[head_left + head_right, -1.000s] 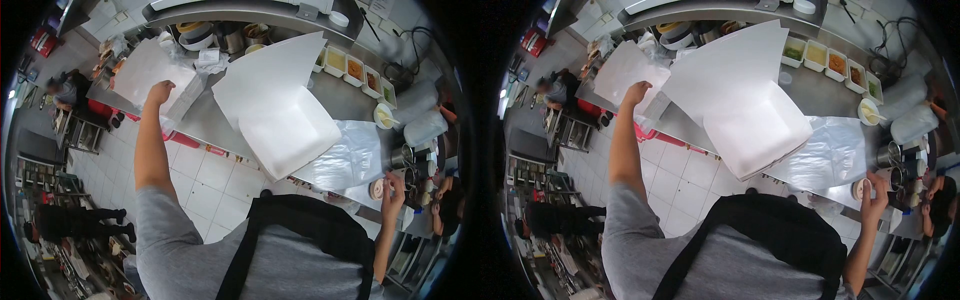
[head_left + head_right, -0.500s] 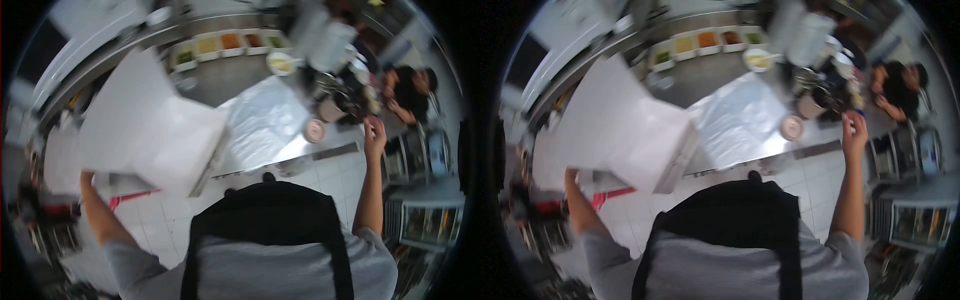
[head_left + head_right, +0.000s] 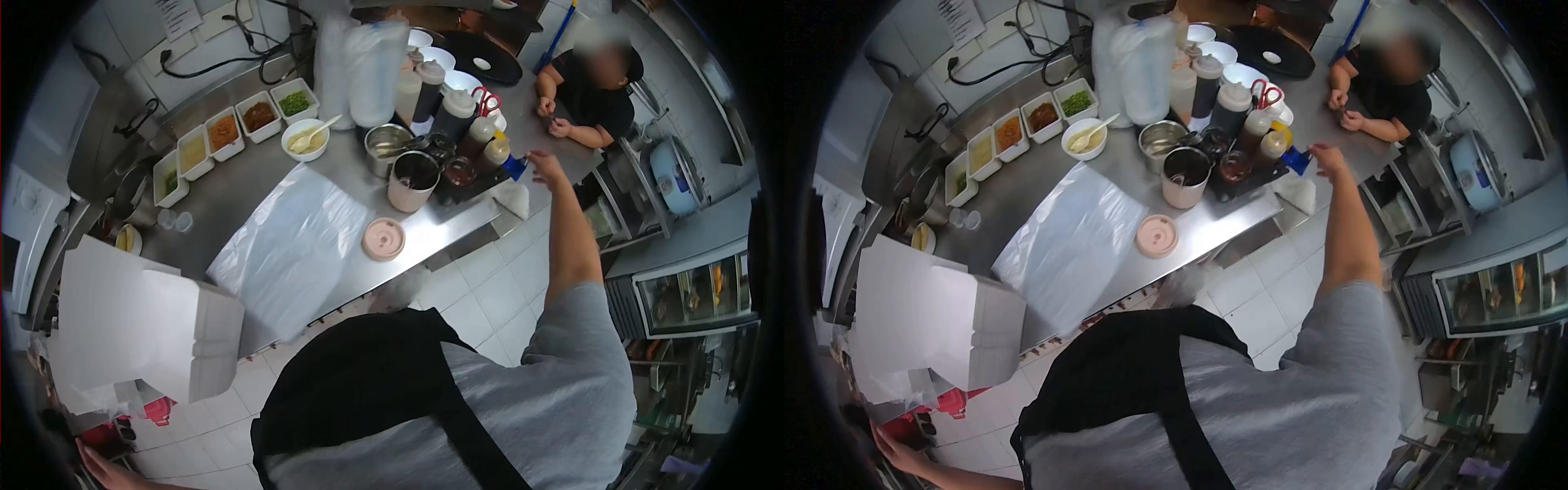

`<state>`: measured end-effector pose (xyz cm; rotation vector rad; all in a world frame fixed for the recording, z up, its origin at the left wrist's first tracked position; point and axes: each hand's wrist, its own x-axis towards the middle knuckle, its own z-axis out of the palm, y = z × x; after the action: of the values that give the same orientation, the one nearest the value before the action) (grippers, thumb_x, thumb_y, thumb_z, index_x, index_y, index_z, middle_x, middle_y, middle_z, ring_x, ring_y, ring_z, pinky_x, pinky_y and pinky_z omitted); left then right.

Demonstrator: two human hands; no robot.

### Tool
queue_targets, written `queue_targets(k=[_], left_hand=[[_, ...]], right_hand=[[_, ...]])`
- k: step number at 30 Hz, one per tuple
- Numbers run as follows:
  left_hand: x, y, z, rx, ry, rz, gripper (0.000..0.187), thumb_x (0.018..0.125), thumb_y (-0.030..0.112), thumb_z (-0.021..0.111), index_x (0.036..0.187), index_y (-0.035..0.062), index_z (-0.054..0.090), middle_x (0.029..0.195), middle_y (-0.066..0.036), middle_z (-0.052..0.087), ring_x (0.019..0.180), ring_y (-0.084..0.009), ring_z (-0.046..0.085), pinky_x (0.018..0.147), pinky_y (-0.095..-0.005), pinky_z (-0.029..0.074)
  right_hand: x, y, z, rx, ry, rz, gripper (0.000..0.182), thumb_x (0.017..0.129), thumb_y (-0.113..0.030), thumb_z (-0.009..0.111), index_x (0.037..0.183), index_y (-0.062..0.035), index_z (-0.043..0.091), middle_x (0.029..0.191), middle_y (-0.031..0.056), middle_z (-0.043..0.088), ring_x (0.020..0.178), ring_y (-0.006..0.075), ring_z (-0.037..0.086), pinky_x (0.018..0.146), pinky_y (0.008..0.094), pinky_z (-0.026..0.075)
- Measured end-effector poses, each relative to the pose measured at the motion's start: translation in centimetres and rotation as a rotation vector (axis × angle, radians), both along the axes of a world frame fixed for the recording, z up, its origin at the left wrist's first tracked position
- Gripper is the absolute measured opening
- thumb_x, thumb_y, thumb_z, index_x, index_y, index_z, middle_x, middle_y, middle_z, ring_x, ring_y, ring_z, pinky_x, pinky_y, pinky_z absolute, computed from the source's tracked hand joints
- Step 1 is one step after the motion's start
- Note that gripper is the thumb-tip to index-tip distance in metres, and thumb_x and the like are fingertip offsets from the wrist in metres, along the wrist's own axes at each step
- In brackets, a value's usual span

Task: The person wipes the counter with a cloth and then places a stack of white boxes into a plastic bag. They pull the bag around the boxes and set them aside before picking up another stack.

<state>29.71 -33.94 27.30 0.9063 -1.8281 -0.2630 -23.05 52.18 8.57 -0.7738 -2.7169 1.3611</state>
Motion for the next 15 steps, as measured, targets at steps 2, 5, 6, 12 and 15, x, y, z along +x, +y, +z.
queue_targets(k=[2, 5, 6, 12, 15], left_hand=[[-1.3, 4.7, 0.7, -0.035, 0.072, -0.081, 0.037, 0.096, 0.029, 0.046, 0.118, 0.0024, 0.058, 0.122, -0.010, 0.057, 0.112, -0.0216, 0.052, 0.099, -0.0319, 0.037], [-3.4, 10.3, 1.4, -0.103, -0.023, -0.138, 0.036, 0.097, 0.026, 0.044, 0.119, 0.0000, 0.057, 0.124, -0.011, 0.055, 0.114, -0.0214, 0.050, 0.101, -0.0328, 0.036], [-4.4, 12.0, 1.5, -0.082, -0.027, -0.162, 0.037, 0.097, 0.026, 0.044, 0.120, -0.0001, 0.056, 0.125, -0.011, 0.054, 0.115, -0.0212, 0.050, 0.102, -0.0330, 0.035], [-8.0, 17.2, 0.2, -0.066, -0.071, -0.332, 0.035, 0.098, 0.019, 0.041, 0.127, -0.0001, 0.048, 0.132, -0.011, 0.048, 0.120, -0.0211, 0.045, 0.103, -0.0339, 0.034], [-9.7, 20.5, 0.4, -0.010, 0.001, -0.322, 0.033, 0.099, 0.014, 0.039, 0.126, -0.0017, 0.048, 0.130, -0.011, 0.049, 0.118, -0.0206, 0.047, 0.100, -0.0330, 0.037]], right_hand=[[-1.3, -0.2, -0.2, -0.068, -0.137, 0.041, 0.038, 0.080, -0.037, 0.066, 0.109, -0.0142, 0.060, 0.100, 0.0069, 0.058, 0.070, 0.0234, 0.059, 0.061, 0.0361, 0.052], [-3.5, 0.8, -0.4, -0.099, -0.325, 0.187, 0.037, 0.081, -0.038, 0.066, 0.107, -0.0139, 0.061, 0.106, 0.0082, 0.057, 0.072, 0.0246, 0.060, 0.060, 0.0348, 0.053], [-3.9, 1.0, -0.3, -0.095, -0.385, 0.240, 0.035, 0.081, -0.038, 0.065, 0.105, -0.0131, 0.062, 0.106, 0.0082, 0.058, 0.072, 0.0244, 0.061, 0.060, 0.0344, 0.054], [-5.5, 2.9, 0.8, -0.208, -0.490, 0.491, 0.026, 0.084, -0.029, 0.063, 0.091, -0.0045, 0.063, 0.101, 0.0091, 0.060, 0.067, 0.0222, 0.063, 0.060, 0.0325, 0.056], [-6.5, 4.2, -0.2, -0.239, -0.519, 0.542, 0.026, 0.085, -0.027, 0.062, 0.098, -0.0041, 0.062, 0.103, 0.0109, 0.059, 0.069, 0.0222, 0.063, 0.062, 0.0322, 0.056]])
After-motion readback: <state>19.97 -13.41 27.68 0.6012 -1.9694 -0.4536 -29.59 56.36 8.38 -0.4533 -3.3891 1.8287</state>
